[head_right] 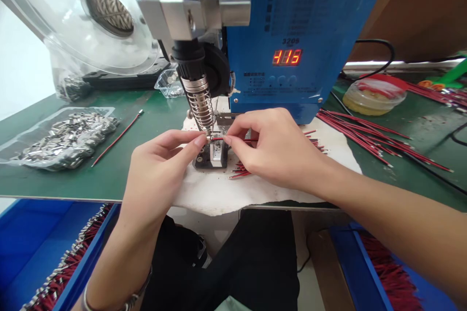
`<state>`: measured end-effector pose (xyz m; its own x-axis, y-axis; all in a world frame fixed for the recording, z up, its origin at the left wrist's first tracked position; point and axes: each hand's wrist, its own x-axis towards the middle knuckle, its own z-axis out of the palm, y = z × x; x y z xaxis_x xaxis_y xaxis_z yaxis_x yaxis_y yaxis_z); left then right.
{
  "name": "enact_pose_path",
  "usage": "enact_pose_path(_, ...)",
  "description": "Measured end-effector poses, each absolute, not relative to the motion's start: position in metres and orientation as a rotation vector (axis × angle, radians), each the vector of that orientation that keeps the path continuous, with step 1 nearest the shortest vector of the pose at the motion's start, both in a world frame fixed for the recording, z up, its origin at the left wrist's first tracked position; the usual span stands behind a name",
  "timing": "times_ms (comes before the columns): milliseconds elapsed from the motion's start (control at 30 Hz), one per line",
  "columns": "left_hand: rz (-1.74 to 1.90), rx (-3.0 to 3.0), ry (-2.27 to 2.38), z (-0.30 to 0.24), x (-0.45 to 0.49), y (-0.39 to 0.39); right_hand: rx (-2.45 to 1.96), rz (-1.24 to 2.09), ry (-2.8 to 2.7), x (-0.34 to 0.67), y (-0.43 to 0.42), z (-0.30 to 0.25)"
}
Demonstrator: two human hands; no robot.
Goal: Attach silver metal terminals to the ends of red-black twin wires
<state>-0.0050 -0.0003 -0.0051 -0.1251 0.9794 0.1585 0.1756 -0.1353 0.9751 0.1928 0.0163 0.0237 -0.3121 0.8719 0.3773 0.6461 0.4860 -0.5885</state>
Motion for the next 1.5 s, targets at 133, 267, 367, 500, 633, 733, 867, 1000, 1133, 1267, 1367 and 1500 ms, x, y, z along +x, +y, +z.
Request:
enact_pose_path(133,1.330,1.380,1.354,-0.005,-0.006,0.000,-1.213,0.389,-2.085,0.194,0.017,0.023)
enact_pose_path(267,1.330,1.378,1.341,-0.005,-0.007,0.001,-1.126,0.220,-2.164,0.196,0.019,0.025)
enact_pose_path(367,1.331,1.377,1.320,-0.005,-0.008,0.000,-1.072,0.153,-2.219,0.199,0.021,0.026)
enact_pose_path(500,1.336,1.383,1.330,-0.004,-0.008,0.000,-0.986,0.167,-2.279,0.202,0.024,0.027)
enact_pose_path(633,1.322,1.413,1.346,-0.004,-0.007,0.000,-0.906,0.158,-2.339,0.207,0.028,0.027)
enact_pose_path(733,1.325,1.406,1.358,-0.005,-0.008,0.000,-0.839,0.128,-2.369,0.210,0.031,0.026)
enact_pose_path(867,1.309,1.394,1.367,-0.005,-0.008,-0.001,-0.768,0.094,-2.381,0.211,0.034,0.023)
enact_pose_path(1000,1.309,1.404,1.381,-0.004,-0.008,0.000,-0.820,0.091,-2.320,0.210,0.034,0.022)
enact_pose_path(1133,1.311,1.424,1.386,-0.005,-0.007,0.000,-0.784,0.161,-2.316,0.210,0.034,0.024)
enact_pose_path(1267,1.314,1.427,1.390,-0.005,-0.007,0.001,-0.758,0.184,-2.343,0.211,0.033,0.026)
enact_pose_path(1367,1.318,1.430,1.397,-0.005,-0.005,0.001,-0.759,0.198,-2.354,0.212,0.034,0.026)
enact_pose_path(1500,1.322,1.426,1.383,-0.005,-0.005,0.002,-0.790,0.217,-2.349,0.212,0.034,0.026)
